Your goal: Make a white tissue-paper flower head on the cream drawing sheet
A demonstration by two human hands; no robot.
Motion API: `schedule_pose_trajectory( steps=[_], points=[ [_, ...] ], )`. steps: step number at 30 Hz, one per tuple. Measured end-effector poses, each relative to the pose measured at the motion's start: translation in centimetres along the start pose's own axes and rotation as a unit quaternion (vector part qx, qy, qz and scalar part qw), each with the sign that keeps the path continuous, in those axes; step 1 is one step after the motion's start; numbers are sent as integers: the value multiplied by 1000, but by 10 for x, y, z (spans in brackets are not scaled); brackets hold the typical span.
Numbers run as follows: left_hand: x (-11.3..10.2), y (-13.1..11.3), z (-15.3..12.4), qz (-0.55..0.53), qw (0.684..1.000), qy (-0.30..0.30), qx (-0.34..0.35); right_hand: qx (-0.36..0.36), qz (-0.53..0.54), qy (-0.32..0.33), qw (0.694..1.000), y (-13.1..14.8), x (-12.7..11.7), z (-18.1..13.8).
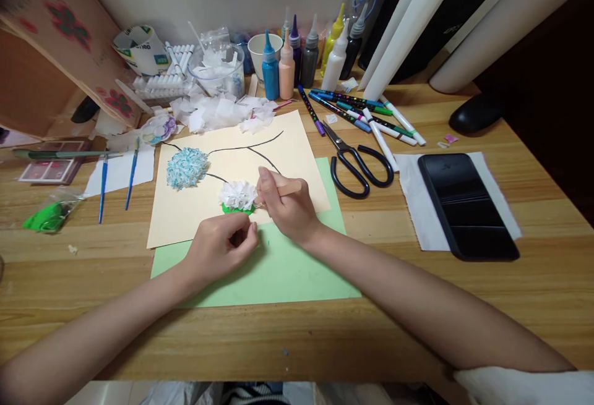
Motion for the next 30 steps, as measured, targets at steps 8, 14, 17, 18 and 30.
schedule_pose_trajectory(
  steps=[8, 14, 17, 18, 30],
  points=[
    [5, 4, 0, -2, 999, 26, -19, -57, -27, 32, 998, 12, 4, -3],
    [-16, -8, -2, -9, 1000, -13, 17, 48, 108, -118, 986, -18, -23, -3],
    [-44, -13, 17, 32, 997, -65, 21, 111, 175, -143, 968, -35, -23, 0],
    [-53, -11, 28, 58, 995, -79, 9, 120, 186, -144, 964, -37, -22, 1],
    [-35, 14, 159, 320, 947, -24, 10, 75, 193, -88, 974, -22, -10, 0]
  ],
)
Point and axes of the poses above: each hand's wrist, its own z-axis towards the middle knuckle, its own x-axis out of the palm, y = z × x, the point moved 10 cm from there along z, towards the middle knuckle, and after that the axes turned 10 degrees about -x, right-handed, at the moved point
